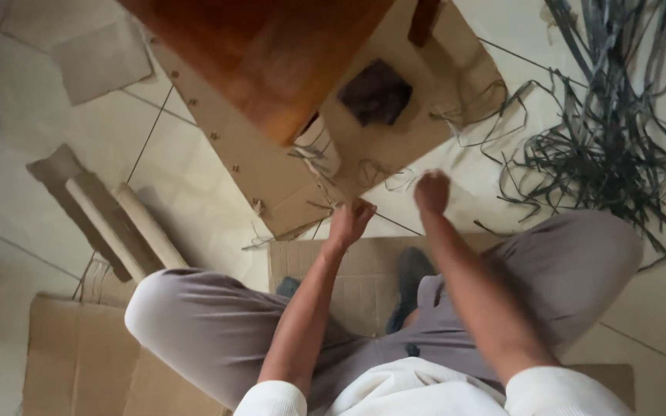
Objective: Wrap the legs of a wooden chair with cardboard and string for protection.
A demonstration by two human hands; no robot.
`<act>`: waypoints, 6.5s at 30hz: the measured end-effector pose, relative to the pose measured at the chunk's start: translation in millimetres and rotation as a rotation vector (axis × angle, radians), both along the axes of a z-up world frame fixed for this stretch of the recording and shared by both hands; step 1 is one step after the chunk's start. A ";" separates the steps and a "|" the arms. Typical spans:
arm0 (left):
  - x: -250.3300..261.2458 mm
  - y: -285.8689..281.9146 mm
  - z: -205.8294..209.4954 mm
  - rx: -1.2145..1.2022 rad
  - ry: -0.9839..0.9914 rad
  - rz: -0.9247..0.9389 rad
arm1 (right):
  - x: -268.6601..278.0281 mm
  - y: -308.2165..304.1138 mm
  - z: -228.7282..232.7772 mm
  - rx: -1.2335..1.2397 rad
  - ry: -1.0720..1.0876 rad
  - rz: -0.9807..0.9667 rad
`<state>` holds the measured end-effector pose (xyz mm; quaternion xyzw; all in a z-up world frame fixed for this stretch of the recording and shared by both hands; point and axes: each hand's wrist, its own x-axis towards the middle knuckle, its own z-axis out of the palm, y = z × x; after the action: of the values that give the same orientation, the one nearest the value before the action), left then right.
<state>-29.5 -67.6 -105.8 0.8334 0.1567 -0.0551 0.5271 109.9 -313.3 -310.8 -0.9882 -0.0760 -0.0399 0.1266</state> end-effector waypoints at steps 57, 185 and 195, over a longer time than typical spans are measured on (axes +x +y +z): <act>46.4 135.8 143.9 0.277 -0.458 0.380 | 97.5 205.1 261.4 1.099 0.837 0.366; 19.2 81.2 2.7 -1.119 -0.082 0.580 | -70.4 208.1 308.0 0.604 0.146 0.456; 7.9 84.6 25.9 -1.045 -0.083 0.622 | -73.4 214.8 314.6 0.631 0.186 0.469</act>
<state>-21.6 17.0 -80.0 0.3812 0.3243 0.0641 0.8634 36.5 -98.5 3.8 -0.8560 -0.2718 0.0581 0.4359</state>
